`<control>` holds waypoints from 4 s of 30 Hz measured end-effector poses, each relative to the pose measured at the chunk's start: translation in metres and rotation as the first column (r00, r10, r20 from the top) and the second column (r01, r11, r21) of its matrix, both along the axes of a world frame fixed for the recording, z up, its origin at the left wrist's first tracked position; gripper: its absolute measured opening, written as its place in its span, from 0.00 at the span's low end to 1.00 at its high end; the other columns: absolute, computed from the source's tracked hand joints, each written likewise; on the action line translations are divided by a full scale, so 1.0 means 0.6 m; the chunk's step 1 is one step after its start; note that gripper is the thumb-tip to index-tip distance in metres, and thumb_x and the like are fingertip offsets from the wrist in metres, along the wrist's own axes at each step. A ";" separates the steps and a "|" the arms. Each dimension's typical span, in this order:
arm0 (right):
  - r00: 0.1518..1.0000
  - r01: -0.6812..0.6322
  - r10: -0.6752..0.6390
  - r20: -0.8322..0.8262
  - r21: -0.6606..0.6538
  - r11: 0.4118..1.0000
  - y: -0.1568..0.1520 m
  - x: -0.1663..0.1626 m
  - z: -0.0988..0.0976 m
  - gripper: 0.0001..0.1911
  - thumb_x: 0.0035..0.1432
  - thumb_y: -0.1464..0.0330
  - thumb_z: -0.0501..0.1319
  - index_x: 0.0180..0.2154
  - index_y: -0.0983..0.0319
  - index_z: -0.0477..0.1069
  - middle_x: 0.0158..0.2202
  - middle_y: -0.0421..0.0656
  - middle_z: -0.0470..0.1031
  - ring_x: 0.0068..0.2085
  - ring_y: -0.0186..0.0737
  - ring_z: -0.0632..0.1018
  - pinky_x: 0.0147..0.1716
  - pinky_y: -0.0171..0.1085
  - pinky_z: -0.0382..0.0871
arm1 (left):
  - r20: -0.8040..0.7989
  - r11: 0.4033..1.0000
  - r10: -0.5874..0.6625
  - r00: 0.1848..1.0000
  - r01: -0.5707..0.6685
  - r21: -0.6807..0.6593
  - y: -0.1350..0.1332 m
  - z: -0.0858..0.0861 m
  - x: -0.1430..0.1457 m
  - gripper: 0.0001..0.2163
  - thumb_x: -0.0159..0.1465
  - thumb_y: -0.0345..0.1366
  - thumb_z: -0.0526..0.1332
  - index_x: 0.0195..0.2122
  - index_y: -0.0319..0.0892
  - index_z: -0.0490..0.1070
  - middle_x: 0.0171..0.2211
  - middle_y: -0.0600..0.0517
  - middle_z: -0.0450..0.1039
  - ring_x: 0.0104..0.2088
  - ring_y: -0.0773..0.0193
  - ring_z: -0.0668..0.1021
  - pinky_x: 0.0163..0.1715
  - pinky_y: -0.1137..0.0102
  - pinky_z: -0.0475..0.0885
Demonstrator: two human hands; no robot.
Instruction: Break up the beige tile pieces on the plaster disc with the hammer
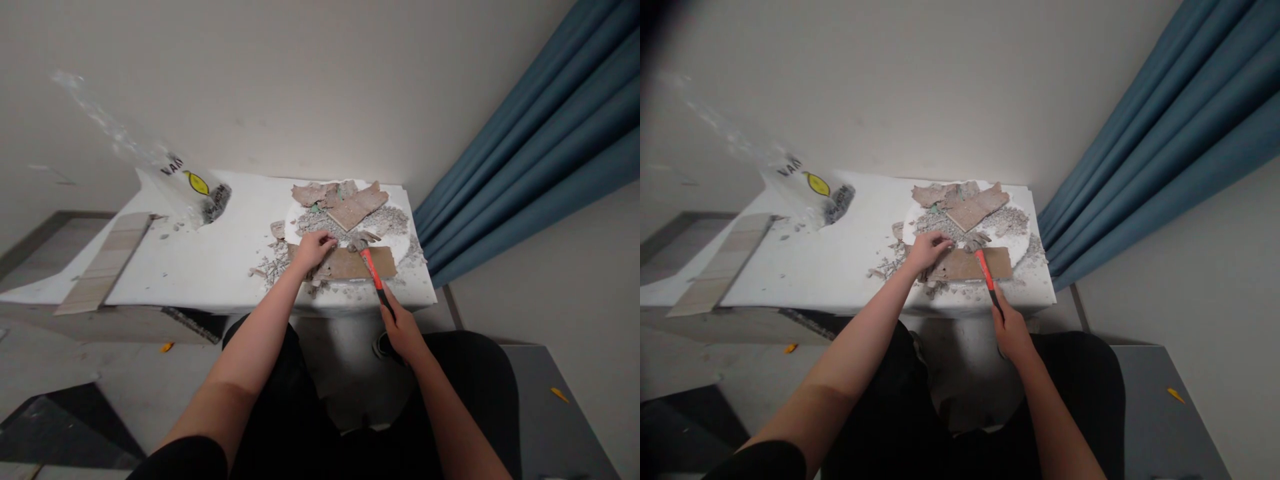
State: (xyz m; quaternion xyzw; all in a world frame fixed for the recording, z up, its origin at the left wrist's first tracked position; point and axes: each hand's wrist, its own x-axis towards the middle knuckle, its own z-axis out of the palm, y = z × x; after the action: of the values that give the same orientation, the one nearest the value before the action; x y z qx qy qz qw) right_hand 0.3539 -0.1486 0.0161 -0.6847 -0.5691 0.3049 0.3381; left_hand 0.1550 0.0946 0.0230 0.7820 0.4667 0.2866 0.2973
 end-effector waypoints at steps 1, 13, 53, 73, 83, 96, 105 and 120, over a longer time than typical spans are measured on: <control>1.000 -0.002 0.002 0.002 -0.001 1.000 0.000 0.000 -0.001 0.32 0.69 0.64 0.49 0.71 0.59 0.51 0.64 0.47 0.68 0.64 0.46 0.70 0.61 0.47 0.64 | -0.012 1.000 -0.002 1.000 0.002 0.007 -0.001 0.000 0.001 0.10 0.63 0.40 0.61 0.38 0.41 0.79 0.35 0.50 0.81 0.36 0.62 0.78 0.42 0.68 0.72; 1.000 -0.004 0.004 0.031 0.000 1.000 -0.001 0.001 -0.002 0.32 0.68 0.65 0.50 0.71 0.59 0.51 0.61 0.48 0.72 0.61 0.47 0.73 0.58 0.46 0.68 | -0.049 0.999 -0.008 0.999 0.009 0.036 -0.008 -0.001 0.005 0.10 0.64 0.40 0.61 0.39 0.41 0.79 0.36 0.49 0.81 0.36 0.61 0.79 0.41 0.68 0.71; 1.000 -0.004 0.004 0.027 0.017 1.000 0.003 0.001 0.007 0.32 0.68 0.64 0.50 0.71 0.60 0.52 0.62 0.49 0.71 0.62 0.47 0.72 0.58 0.46 0.68 | -0.096 0.999 0.006 0.995 -0.002 0.038 -0.012 -0.014 0.009 0.10 0.64 0.40 0.61 0.43 0.43 0.77 0.39 0.49 0.81 0.40 0.60 0.79 0.44 0.68 0.71; 0.950 -0.065 0.062 0.307 0.001 0.998 0.027 -0.055 0.158 0.32 0.68 0.68 0.49 0.71 0.61 0.52 0.49 0.50 0.80 0.51 0.52 0.80 0.53 0.47 0.71 | 0.035 0.998 0.024 0.999 -0.026 0.064 -0.025 -0.021 0.018 0.21 0.62 0.34 0.62 0.57 0.45 0.61 0.36 0.54 0.81 0.33 0.62 0.79 0.37 0.68 0.69; 0.928 -0.048 0.049 0.370 -0.012 0.999 0.029 -0.063 0.150 0.32 0.68 0.68 0.49 0.71 0.60 0.52 0.51 0.52 0.79 0.48 0.53 0.81 0.47 0.46 0.73 | 0.050 0.997 0.039 0.998 -0.043 0.065 -0.025 -0.026 0.018 0.20 0.61 0.34 0.62 0.55 0.44 0.61 0.36 0.53 0.80 0.32 0.62 0.78 0.35 0.68 0.67; 0.915 -0.046 0.034 0.402 0.018 0.999 0.040 -0.067 0.148 0.32 0.69 0.67 0.47 0.72 0.59 0.49 0.51 0.50 0.80 0.44 0.50 0.81 0.41 0.41 0.72 | 0.058 0.998 0.047 0.997 -0.050 0.049 -0.024 -0.030 0.019 0.20 0.61 0.35 0.63 0.54 0.45 0.61 0.36 0.53 0.80 0.33 0.62 0.79 0.36 0.68 0.68; 0.915 -0.037 0.043 0.401 -0.023 0.999 0.038 -0.065 0.147 0.32 0.68 0.68 0.47 0.72 0.61 0.50 0.45 0.51 0.81 0.42 0.51 0.81 0.41 0.42 0.72 | 0.002 0.997 0.060 0.998 -0.060 0.043 -0.027 -0.022 0.020 0.20 0.61 0.34 0.63 0.55 0.44 0.61 0.36 0.52 0.80 0.35 0.61 0.79 0.38 0.67 0.69; 0.938 -0.021 0.026 0.346 -0.018 1.000 0.029 -0.071 0.131 0.33 0.68 0.69 0.48 0.72 0.60 0.50 0.51 0.52 0.79 0.47 0.52 0.81 0.45 0.44 0.72 | 0.072 0.997 -0.008 0.997 0.002 0.078 -0.020 -0.019 0.011 0.27 0.57 0.34 0.63 0.59 0.44 0.59 0.46 0.49 0.77 0.39 0.61 0.77 0.43 0.66 0.71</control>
State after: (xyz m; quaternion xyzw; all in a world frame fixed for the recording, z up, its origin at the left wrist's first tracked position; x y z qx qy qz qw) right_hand 0.3115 -0.1310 0.0947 -0.7231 -0.6257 0.1879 0.2241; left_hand 0.1614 0.0828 0.0118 0.7833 0.4421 0.3319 0.2842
